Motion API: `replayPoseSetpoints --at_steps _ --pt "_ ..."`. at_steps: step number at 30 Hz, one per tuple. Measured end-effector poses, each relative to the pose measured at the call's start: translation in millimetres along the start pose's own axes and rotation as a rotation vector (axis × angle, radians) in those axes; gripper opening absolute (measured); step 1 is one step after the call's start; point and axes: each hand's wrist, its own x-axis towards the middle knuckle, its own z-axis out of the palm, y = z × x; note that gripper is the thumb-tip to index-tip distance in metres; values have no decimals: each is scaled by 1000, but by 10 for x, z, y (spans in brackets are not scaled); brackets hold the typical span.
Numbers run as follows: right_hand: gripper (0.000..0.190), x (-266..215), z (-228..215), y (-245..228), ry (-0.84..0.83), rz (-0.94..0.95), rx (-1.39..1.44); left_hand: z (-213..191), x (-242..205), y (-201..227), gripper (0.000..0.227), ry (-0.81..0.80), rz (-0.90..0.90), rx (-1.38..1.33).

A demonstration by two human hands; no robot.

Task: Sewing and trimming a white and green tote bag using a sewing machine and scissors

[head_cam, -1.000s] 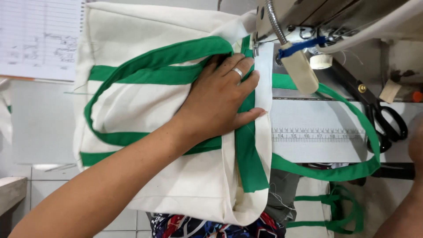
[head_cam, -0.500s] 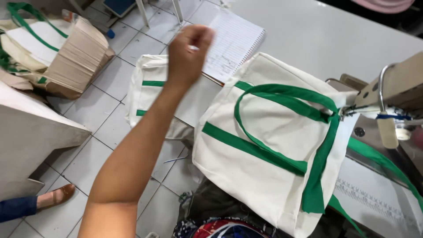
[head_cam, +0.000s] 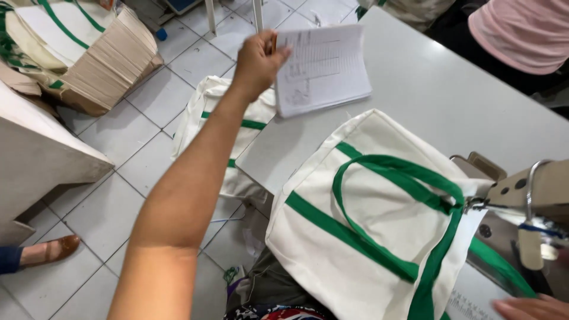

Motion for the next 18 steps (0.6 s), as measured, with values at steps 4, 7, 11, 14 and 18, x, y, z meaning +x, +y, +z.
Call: replayPoseSetpoints --at_steps 4,7,11,14,18 --pt "50 -449 -1771 -1390 680 -332 106 -332 326 534 4 -8 300 -93" --pt "60 -597 -2844 -2031 831 -335 389 -566 152 1222 14 -179 388 46" --pt "55 -427 -3734 -2364 1147 -468 778 -646 -195 1988 17 -388 224 560" --pt "60 -54 -4056 -2470 1050 -518 1085 -613 -376 2257 13 -523 317 661" --pt "33 285 -4036 -2689 531 -828 1750 -552 -412 2177 45 -581 393 689"
